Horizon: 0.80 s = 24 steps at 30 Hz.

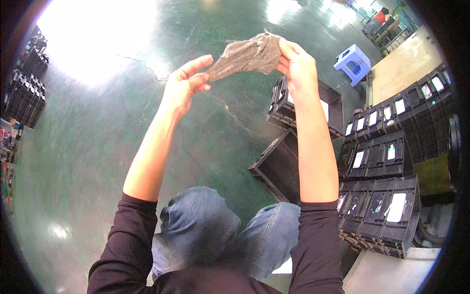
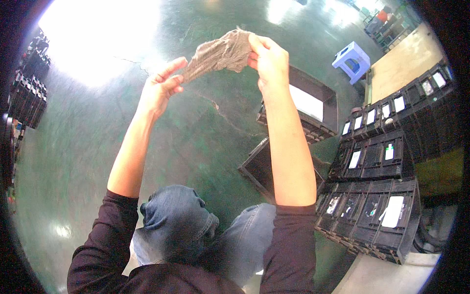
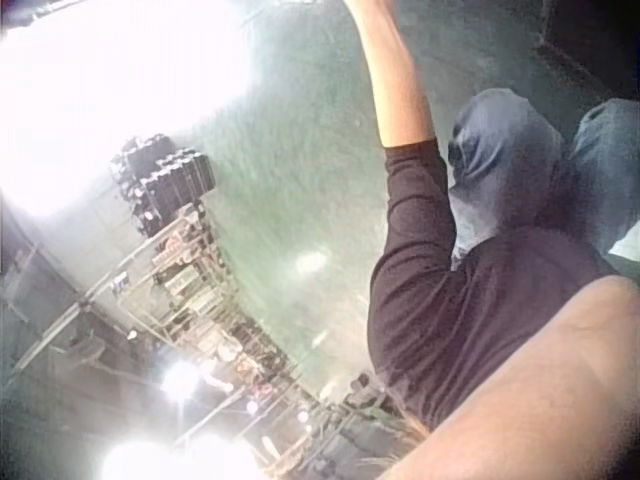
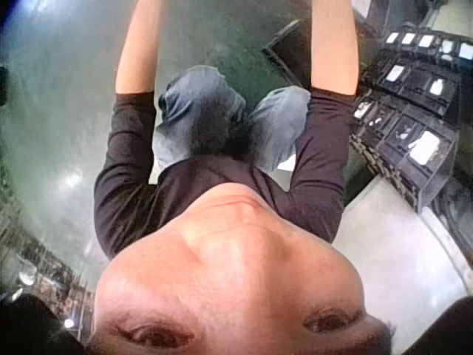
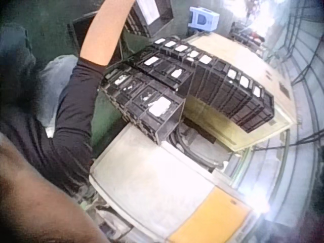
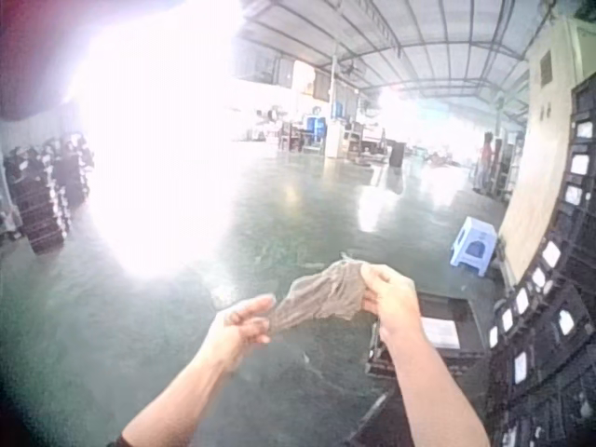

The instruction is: The person places a label on a plastic bag, walks to a scale, and hands the bag to another person. Then the person retrieves a wet cloth, washes it, and wipes the inside of a black plastic crate.

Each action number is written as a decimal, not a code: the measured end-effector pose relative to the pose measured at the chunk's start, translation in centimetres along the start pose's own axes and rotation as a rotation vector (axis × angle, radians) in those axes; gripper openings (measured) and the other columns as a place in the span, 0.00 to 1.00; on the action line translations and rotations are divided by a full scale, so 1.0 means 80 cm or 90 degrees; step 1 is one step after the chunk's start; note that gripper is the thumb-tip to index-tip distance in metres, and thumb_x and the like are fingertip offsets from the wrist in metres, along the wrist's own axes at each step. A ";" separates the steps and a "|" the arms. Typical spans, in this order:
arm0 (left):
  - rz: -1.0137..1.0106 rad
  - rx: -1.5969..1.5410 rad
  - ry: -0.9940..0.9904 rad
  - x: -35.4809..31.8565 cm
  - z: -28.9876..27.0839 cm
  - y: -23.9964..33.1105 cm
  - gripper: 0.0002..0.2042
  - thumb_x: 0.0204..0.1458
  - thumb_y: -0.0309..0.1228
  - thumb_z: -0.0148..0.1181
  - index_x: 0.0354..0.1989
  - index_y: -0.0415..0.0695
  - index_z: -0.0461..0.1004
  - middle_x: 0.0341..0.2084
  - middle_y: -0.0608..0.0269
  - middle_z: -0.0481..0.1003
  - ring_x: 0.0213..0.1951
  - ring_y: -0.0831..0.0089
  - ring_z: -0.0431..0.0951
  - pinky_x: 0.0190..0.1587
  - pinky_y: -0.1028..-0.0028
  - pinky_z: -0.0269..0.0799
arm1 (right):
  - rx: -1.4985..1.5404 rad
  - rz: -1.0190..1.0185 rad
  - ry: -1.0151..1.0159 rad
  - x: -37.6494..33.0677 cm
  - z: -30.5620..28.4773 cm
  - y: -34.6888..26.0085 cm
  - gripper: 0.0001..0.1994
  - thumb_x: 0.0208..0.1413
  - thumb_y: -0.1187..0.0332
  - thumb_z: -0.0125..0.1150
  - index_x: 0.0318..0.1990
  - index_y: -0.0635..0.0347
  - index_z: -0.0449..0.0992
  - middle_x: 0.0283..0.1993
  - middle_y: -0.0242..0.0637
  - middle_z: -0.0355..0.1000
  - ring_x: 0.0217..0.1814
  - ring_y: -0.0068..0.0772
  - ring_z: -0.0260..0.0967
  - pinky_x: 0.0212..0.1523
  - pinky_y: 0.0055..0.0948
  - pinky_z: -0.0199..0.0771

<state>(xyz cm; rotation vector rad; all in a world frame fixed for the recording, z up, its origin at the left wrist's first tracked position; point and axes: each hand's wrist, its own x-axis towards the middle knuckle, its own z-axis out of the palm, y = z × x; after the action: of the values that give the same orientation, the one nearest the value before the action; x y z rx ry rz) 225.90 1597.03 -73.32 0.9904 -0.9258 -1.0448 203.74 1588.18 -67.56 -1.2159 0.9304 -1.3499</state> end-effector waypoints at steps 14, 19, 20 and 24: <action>0.290 0.256 0.204 0.169 -0.204 -0.011 0.06 0.48 0.19 0.53 0.32 0.42 0.74 0.27 0.68 0.74 0.35 0.78 0.73 0.43 0.78 0.68 | -0.320 -0.034 -0.077 0.007 -0.060 -0.071 0.13 0.52 0.57 0.62 0.36 0.57 0.79 0.31 0.30 0.74 0.36 0.24 0.68 0.42 0.27 0.66; 0.050 0.390 -0.046 0.157 -0.206 -0.040 0.13 0.47 0.21 0.52 0.42 0.44 0.73 0.42 0.60 0.72 0.49 0.73 0.69 0.50 0.74 0.66 | 0.106 -0.094 0.077 0.031 -0.054 -0.113 0.15 0.51 0.61 0.63 0.42 0.61 0.74 0.40 0.33 0.72 0.46 0.27 0.68 0.51 0.28 0.65; 0.002 0.406 -0.100 0.143 -0.173 -0.028 0.15 0.47 0.23 0.54 0.46 0.44 0.71 0.47 0.58 0.70 0.54 0.71 0.66 0.53 0.72 0.65 | 0.061 -0.109 0.056 0.035 -0.038 -0.114 0.19 0.50 0.58 0.64 0.44 0.63 0.74 0.42 0.36 0.72 0.49 0.29 0.67 0.52 0.29 0.65; 0.218 0.360 -0.396 0.092 0.030 0.048 0.28 0.49 0.40 0.61 0.58 0.45 0.64 0.55 0.56 0.66 0.58 0.66 0.64 0.60 0.69 0.57 | -0.325 -0.168 -0.171 0.016 0.026 -0.121 0.28 0.48 0.45 0.60 0.48 0.58 0.75 0.47 0.39 0.73 0.49 0.35 0.68 0.53 0.35 0.64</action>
<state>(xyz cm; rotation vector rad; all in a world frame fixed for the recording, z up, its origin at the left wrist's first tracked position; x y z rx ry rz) 226.36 1590.21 -68.00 0.9161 -1.9072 -0.8145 203.99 1588.62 -57.58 -1.9145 0.9746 -1.1386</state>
